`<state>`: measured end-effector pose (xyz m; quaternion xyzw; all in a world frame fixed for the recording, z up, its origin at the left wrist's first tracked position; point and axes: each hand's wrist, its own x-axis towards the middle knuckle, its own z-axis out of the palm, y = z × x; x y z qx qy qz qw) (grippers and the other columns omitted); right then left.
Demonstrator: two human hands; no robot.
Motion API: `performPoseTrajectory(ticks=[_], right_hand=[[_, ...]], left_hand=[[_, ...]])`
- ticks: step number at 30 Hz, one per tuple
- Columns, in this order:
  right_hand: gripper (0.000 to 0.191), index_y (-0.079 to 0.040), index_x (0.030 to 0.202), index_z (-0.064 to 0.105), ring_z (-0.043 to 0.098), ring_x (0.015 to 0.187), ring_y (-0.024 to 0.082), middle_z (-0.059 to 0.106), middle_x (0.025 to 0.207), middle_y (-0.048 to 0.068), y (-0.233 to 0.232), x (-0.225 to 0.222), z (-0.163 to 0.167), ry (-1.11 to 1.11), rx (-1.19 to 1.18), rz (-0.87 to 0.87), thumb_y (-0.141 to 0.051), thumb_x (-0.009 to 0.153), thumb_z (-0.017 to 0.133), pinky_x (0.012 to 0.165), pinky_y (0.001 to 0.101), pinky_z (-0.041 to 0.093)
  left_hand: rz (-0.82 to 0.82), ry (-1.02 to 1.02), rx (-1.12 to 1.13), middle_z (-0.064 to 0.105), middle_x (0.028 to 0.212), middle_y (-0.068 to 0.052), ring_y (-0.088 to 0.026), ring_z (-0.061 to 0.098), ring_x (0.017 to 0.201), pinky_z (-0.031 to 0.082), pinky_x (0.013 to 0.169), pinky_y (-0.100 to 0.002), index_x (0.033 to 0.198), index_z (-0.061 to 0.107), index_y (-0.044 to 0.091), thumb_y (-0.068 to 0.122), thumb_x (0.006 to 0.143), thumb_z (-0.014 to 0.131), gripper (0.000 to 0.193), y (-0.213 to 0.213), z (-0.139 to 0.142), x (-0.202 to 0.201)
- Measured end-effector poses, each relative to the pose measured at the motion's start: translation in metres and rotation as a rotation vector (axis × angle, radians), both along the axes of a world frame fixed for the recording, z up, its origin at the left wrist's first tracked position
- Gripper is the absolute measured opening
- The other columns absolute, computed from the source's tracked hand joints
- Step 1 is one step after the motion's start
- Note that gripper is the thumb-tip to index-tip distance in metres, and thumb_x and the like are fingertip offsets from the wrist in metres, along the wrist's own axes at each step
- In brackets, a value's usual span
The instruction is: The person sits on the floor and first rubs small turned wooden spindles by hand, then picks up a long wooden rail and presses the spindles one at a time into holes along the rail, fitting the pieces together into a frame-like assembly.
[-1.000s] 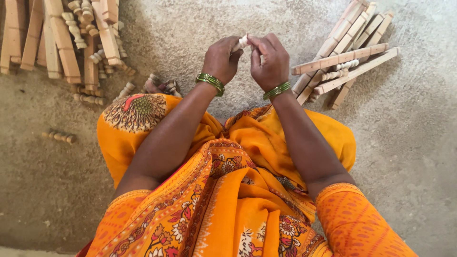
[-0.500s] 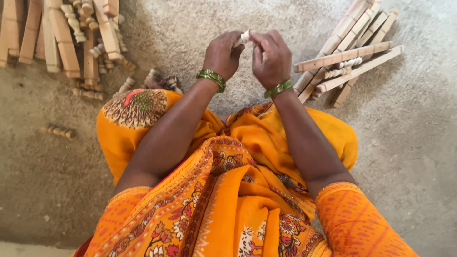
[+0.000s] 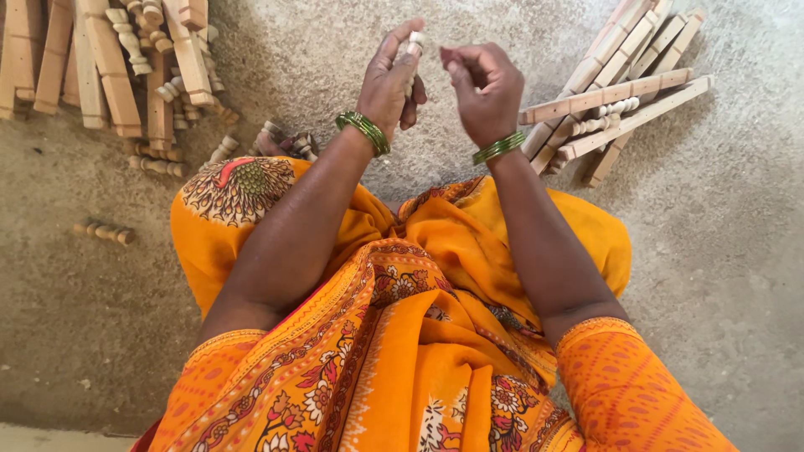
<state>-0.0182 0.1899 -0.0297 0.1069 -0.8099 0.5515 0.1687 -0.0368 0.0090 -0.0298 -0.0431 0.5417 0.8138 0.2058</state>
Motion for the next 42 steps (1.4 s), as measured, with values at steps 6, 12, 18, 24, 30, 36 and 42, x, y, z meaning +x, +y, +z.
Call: performPoseTrajectory(ticks=[6, 12, 18, 24, 30, 36, 42], right_hand=[[0.005, -0.006, 0.103, 0.072, 0.064, 0.079, 0.012, 0.069, 0.09, 0.006, -0.017, 0.006, 0.008, 0.241, 0.317, -0.027, -0.004, 0.102, 0.068, 0.061, 0.0228, 0.056], [0.01, -0.009, 0.11, 0.07, 0.063, 0.093, 0.017, 0.066, 0.1, 0.005, -0.033, 0.014, 0.007, 0.499, 0.651, 0.075, -0.01, 0.105, 0.061, 0.067, 0.025, 0.058], [0.013, -0.01, 0.115, 0.07, 0.06, 0.09, 0.015, 0.06, 0.098, 0.004, -0.029, 0.012, 0.01, 0.394, 0.656, 0.03, -0.008, 0.105, 0.062, 0.065, 0.0233, 0.056], [0.011, -0.016, 0.109, 0.074, 0.056, 0.081, 0.012, 0.058, 0.089, -0.002, -0.03, 0.014, 0.014, 0.552, 0.774, 0.06, -0.009, 0.103, 0.068, 0.055, 0.0213, 0.049], [0.014, -0.017, 0.11, 0.074, 0.054, 0.079, 0.011, 0.054, 0.086, -0.003, -0.031, 0.014, 0.016, 0.543, 0.765, 0.079, -0.008, 0.1, 0.071, 0.056, 0.0219, 0.048], [0.017, -0.014, 0.114, 0.073, 0.054, 0.083, 0.014, 0.054, 0.088, -0.001, -0.024, 0.014, 0.015, 0.455, 0.739, 0.025, -0.012, 0.097, 0.072, 0.064, 0.0287, 0.052], [0.009, -0.017, 0.109, 0.076, 0.055, 0.079, 0.011, 0.056, 0.085, -0.004, -0.027, 0.014, 0.009, 0.581, 0.769, 0.049, -0.014, 0.101, 0.073, 0.06, 0.0247, 0.051]], left_hand=[[0.144, 0.141, 0.021, 0.058, 0.069, 0.004, -0.005, 0.045, 0.05, 0.037, 0.04, -0.021, 0.12, 0.073, 0.01, 0.058, 0.11, 0.033, 0.064, 0.008, -0.022, 0.003], [0.186, -0.121, 0.334, 0.065, 0.077, 0.0, -0.008, 0.055, 0.063, 0.046, 0.055, -0.021, 0.116, 0.072, 0.002, 0.069, 0.101, 0.02, 0.087, 0.013, -0.04, -0.007], [0.196, -0.054, 0.167, 0.073, 0.082, -0.006, -0.01, 0.062, 0.067, 0.05, 0.057, -0.024, 0.108, 0.073, 0.0, 0.072, 0.099, 0.023, 0.088, 0.011, -0.041, -0.006], [0.184, -0.128, 0.282, 0.07, 0.08, -0.005, -0.011, 0.058, 0.064, 0.05, 0.062, -0.023, 0.108, 0.076, 0.002, 0.078, 0.095, 0.021, 0.094, 0.006, -0.035, -0.007], [0.151, -0.11, 0.262, 0.071, 0.082, -0.004, -0.011, 0.06, 0.069, 0.053, 0.067, -0.024, 0.107, 0.074, 0.001, 0.08, 0.092, 0.019, 0.098, 0.007, -0.035, -0.006], [0.195, -0.147, 0.141, 0.076, 0.089, -0.002, -0.009, 0.065, 0.076, 0.052, 0.065, -0.026, 0.109, 0.072, 0.004, 0.076, 0.09, 0.024, 0.088, 0.009, -0.043, -0.005], [0.175, -0.132, 0.251, 0.069, 0.078, -0.002, -0.008, 0.054, 0.059, 0.04, 0.051, -0.021, 0.106, 0.075, 0.003, 0.077, 0.097, 0.021, 0.093, 0.008, -0.05, -0.008]])
